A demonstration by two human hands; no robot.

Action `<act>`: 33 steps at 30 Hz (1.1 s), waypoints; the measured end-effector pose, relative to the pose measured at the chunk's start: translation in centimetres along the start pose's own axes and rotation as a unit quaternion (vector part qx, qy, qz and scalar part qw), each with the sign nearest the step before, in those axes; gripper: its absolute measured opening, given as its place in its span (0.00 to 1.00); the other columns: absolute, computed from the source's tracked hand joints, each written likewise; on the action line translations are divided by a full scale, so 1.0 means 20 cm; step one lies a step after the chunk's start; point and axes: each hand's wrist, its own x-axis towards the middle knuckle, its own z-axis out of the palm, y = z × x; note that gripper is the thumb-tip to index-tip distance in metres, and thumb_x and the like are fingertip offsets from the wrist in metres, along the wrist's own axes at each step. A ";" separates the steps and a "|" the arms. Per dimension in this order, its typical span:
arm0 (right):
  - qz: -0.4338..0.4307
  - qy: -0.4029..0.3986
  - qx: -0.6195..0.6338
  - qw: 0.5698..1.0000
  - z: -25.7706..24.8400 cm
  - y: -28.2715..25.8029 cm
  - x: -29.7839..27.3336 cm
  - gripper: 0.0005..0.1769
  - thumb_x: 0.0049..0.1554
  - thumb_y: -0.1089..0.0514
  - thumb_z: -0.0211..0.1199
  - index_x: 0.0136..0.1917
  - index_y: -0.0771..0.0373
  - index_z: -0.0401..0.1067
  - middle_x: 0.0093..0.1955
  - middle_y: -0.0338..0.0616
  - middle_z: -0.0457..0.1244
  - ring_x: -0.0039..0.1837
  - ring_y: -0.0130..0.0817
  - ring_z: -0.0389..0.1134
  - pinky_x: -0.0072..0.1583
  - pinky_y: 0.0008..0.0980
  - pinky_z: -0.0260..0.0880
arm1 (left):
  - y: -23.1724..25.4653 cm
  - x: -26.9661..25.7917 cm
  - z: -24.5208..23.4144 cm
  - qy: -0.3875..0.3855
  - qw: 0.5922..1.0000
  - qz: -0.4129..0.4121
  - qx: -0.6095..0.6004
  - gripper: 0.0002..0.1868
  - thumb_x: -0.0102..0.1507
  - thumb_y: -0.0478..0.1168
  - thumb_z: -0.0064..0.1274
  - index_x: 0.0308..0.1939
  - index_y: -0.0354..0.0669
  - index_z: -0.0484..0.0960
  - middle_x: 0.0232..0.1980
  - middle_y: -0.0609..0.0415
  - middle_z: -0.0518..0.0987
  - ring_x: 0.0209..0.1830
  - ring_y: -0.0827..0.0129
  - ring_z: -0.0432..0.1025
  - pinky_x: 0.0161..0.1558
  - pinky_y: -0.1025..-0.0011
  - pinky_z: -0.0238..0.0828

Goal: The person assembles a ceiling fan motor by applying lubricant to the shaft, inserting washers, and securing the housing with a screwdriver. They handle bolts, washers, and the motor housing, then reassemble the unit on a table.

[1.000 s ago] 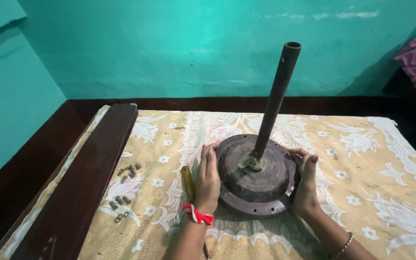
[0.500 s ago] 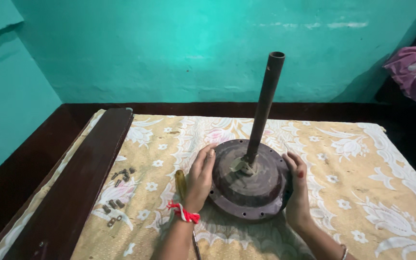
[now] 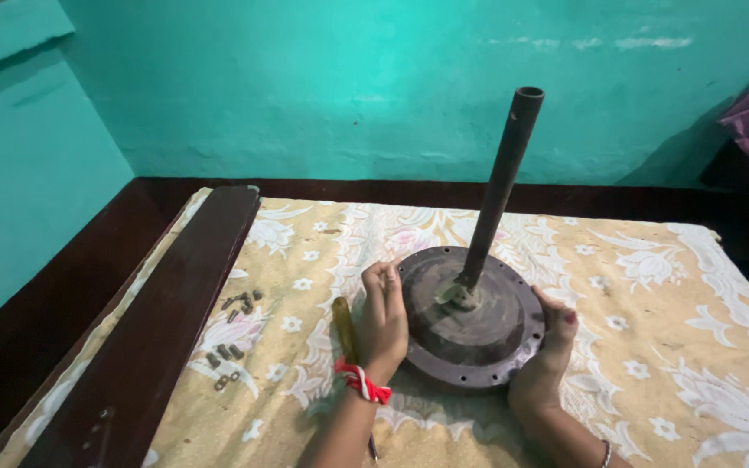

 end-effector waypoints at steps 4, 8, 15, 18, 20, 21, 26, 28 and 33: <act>0.109 0.041 0.030 0.993 0.00 -0.04 0.00 0.48 0.57 0.24 0.44 0.75 0.60 0.47 0.77 0.53 0.53 0.75 0.45 0.57 0.72 0.45 0.59 | 0.05 0.00 -0.13 -0.185 0.977 0.086 0.061 0.44 0.61 0.67 0.50 0.73 0.45 0.61 0.76 0.42 0.63 0.75 0.50 0.62 0.70 0.58 0.59; 0.070 -0.187 -0.141 0.970 -0.12 -0.19 0.03 0.66 0.48 0.32 0.62 0.82 0.51 0.22 0.82 0.55 0.44 0.79 0.51 0.51 0.73 0.49 0.54 | 0.05 0.12 -0.34 -0.389 0.860 0.211 0.256 0.88 0.36 0.70 0.76 0.81 0.41 0.30 0.84 0.32 0.34 0.84 0.37 0.39 0.76 0.53 0.44; 0.059 -0.293 -0.397 0.868 -0.16 -0.25 0.03 1.06 0.20 0.52 0.91 0.78 0.44 0.01 0.81 0.60 0.45 0.78 0.49 0.52 0.77 0.45 0.48 | 0.01 0.04 -0.30 -0.348 0.879 0.226 0.235 0.92 0.31 0.69 0.76 0.83 0.46 0.28 0.83 0.28 0.34 0.82 0.34 0.43 0.79 0.52 0.48; 0.024 -0.312 -0.345 0.885 -0.13 -0.27 0.03 1.05 0.20 0.52 0.88 0.79 0.49 0.00 0.82 0.60 0.45 0.77 0.51 0.53 0.76 0.47 0.51 | 0.04 -0.02 -0.28 -0.307 0.900 0.241 0.197 0.91 0.31 0.65 0.80 0.83 0.47 0.31 0.83 0.29 0.35 0.84 0.34 0.38 0.79 0.48 0.45; 0.023 -0.317 -0.359 0.877 -0.12 -0.29 0.04 1.05 0.20 0.52 0.88 0.78 0.51 -0.01 0.82 0.59 0.44 0.80 0.51 0.51 0.75 0.47 0.48 | 0.06 -0.05 -0.28 -0.287 0.910 0.219 0.205 0.91 0.30 0.62 0.82 0.81 0.49 0.32 0.82 0.29 0.33 0.83 0.33 0.35 0.77 0.47 0.45; 0.024 -0.320 -0.365 0.874 -0.11 -0.29 0.05 1.05 0.21 0.53 0.88 0.77 0.52 -0.02 0.83 0.58 0.44 0.81 0.51 0.50 0.74 0.46 0.47 | 0.08 -0.06 -0.27 -0.285 0.913 0.209 0.203 0.90 0.30 0.62 0.82 0.81 0.49 0.31 0.82 0.29 0.33 0.83 0.34 0.36 0.77 0.47 0.45; 0.053 -0.303 -0.367 0.878 -0.10 -0.30 0.03 1.04 0.17 0.54 0.88 0.81 0.54 0.07 0.84 0.54 0.45 0.79 0.46 0.51 0.74 0.44 0.47 | 0.16 -0.15 -0.24 -0.258 0.928 0.116 0.244 0.88 0.28 0.60 0.82 0.80 0.56 0.35 0.81 0.33 0.34 0.83 0.38 0.37 0.76 0.47 0.46; 0.063 -0.294 -0.370 0.879 -0.11 -0.30 0.03 1.04 0.17 0.54 0.88 0.82 0.55 0.08 0.82 0.53 0.47 0.78 0.45 0.54 0.75 0.42 0.50 | 0.19 -0.24 -0.20 -0.214 0.942 0.081 0.248 0.88 0.30 0.60 0.82 0.81 0.56 0.34 0.80 0.32 0.32 0.81 0.37 0.36 0.75 0.46 0.44; -0.013 -0.311 -0.303 0.901 -0.12 -0.31 0.04 0.97 0.23 0.54 0.86 0.80 0.64 0.10 0.79 0.60 0.50 0.78 0.50 0.56 0.76 0.41 0.51 | 0.21 -0.46 -0.01 -0.050 0.966 0.102 0.234 0.81 0.31 0.60 0.84 0.77 0.55 0.43 0.77 0.28 0.36 0.79 0.34 0.39 0.73 0.43 0.47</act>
